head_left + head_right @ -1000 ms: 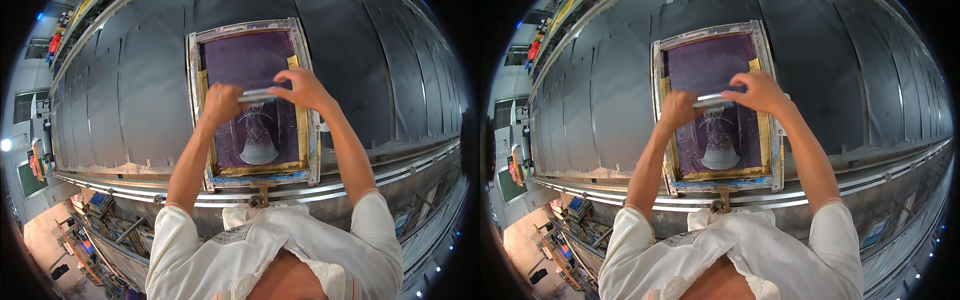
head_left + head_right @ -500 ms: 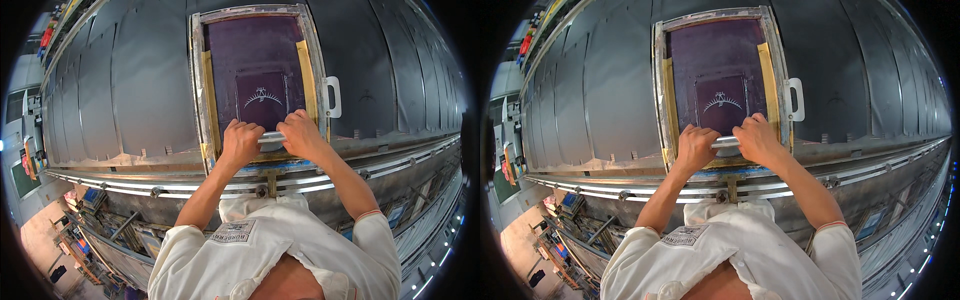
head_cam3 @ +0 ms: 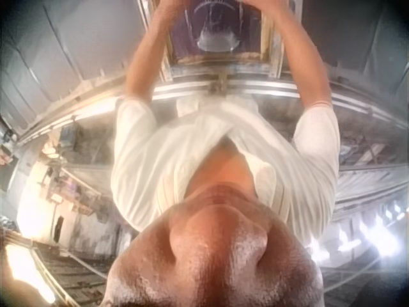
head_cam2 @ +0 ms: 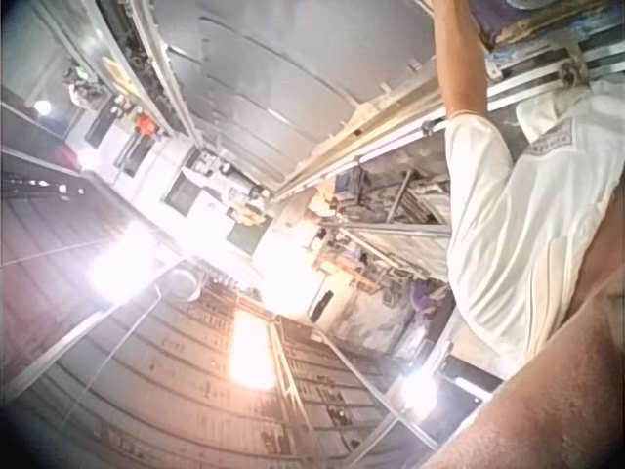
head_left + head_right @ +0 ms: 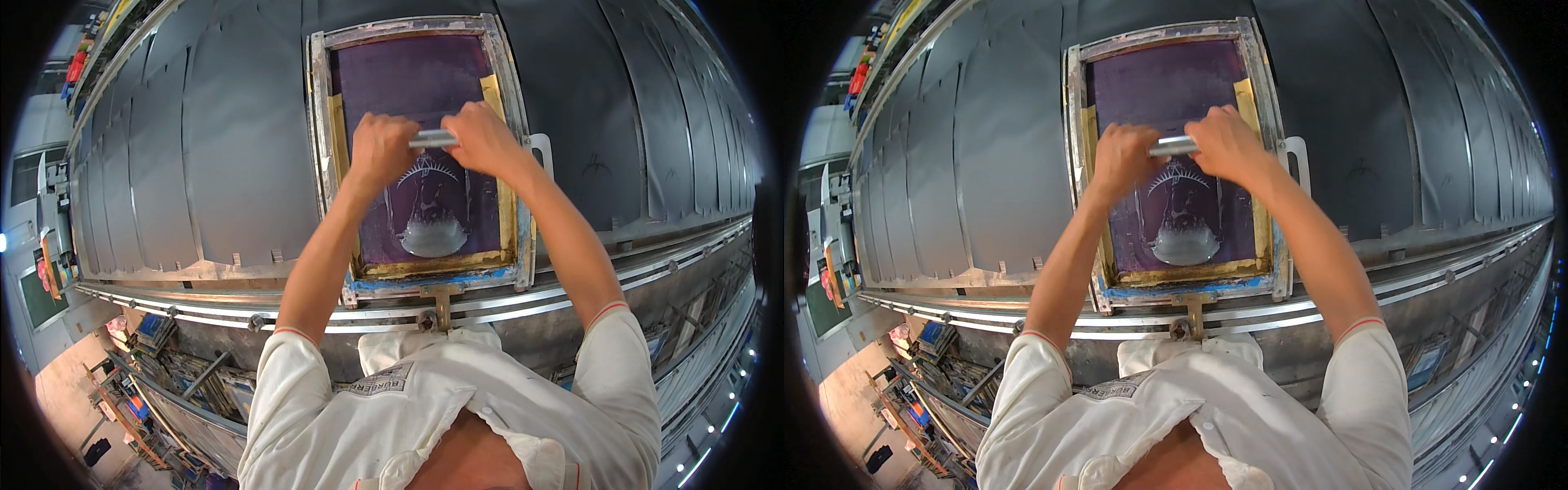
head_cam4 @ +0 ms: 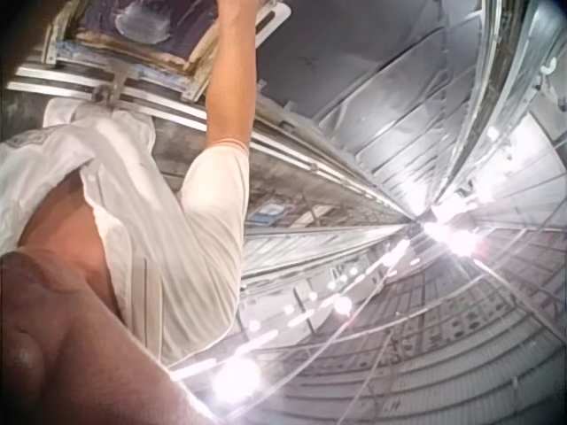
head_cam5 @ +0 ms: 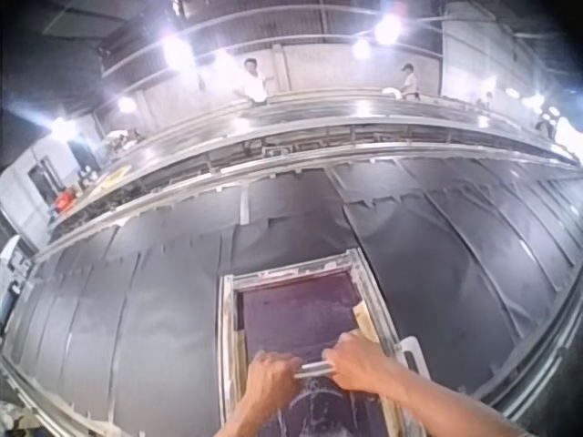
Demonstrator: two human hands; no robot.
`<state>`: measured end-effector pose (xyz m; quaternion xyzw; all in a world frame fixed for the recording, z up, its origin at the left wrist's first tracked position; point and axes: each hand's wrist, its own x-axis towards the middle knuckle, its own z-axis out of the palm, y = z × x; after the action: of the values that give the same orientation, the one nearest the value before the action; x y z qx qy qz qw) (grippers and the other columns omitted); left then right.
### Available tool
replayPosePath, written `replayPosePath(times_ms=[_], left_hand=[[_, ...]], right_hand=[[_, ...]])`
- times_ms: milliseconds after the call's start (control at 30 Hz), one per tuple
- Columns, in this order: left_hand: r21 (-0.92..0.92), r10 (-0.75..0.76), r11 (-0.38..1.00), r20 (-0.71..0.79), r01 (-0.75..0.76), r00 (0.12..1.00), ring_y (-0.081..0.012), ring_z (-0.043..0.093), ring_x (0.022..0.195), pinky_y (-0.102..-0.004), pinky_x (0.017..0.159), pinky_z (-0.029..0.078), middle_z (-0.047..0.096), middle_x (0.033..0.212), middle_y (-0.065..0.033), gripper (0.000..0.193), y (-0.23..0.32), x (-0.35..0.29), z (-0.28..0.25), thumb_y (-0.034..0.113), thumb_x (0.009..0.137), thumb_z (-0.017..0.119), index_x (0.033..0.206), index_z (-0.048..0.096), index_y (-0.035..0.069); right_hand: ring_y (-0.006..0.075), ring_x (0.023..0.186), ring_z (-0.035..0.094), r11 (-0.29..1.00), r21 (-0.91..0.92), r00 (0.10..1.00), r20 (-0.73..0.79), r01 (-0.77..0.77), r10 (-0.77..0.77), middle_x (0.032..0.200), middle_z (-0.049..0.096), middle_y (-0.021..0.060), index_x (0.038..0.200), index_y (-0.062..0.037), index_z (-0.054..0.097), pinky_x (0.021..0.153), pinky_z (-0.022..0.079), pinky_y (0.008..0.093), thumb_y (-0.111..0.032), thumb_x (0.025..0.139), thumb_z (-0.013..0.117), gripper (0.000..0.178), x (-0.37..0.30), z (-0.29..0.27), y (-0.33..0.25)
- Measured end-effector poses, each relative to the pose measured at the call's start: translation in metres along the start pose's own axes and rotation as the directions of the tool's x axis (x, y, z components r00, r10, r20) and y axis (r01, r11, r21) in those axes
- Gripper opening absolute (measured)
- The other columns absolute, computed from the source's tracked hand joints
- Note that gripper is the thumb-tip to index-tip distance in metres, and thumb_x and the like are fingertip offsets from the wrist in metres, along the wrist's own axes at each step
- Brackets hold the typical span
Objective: The person uses a squeegee to spread ink across a screen-printing frame mounted on a large curved surface. The person repeatedly pulls the squeegee downward to transfer ink through the screen onto the surface below.
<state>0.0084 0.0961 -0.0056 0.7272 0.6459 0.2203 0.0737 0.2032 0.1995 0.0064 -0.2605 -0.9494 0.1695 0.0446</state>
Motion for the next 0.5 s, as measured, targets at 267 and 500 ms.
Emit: replayPosePath(times_ms=[267,500], left_hand=[[-0.051,-0.025,0.998,0.066,0.029,0.998,-0.0238,0.065,0.076,-0.0381,0.073,0.045,0.071,0.087,-0.0031,0.027,0.076,-0.119,0.000,0.005,0.064,0.081,0.087,0.072,0.014],[-0.035,0.020,0.999,0.082,-0.018,0.996,-0.0310,0.067,0.071,-0.0440,0.073,0.047,0.069,0.075,-0.0079,0.022,0.017,-0.029,-0.007,0.020,0.069,0.088,0.079,0.070,0.012]], right_hand=[[0.0287,0.101,0.059,0.998,0.061,0.999,0.022,0.032,-0.034,0.090,0.067,0.0103,0.092,-0.0059,0.069,0.097,0.044,0.0437,-0.008,0.072,0.077,0.022,-0.121,0.025,-0.074],[0.0323,0.090,0.064,1.000,-0.001,0.997,0.070,-0.014,0.015,0.083,0.067,0.0143,0.083,-0.0090,0.068,0.088,0.048,0.0459,-0.022,0.075,0.081,0.020,-0.034,0.005,-0.022]])
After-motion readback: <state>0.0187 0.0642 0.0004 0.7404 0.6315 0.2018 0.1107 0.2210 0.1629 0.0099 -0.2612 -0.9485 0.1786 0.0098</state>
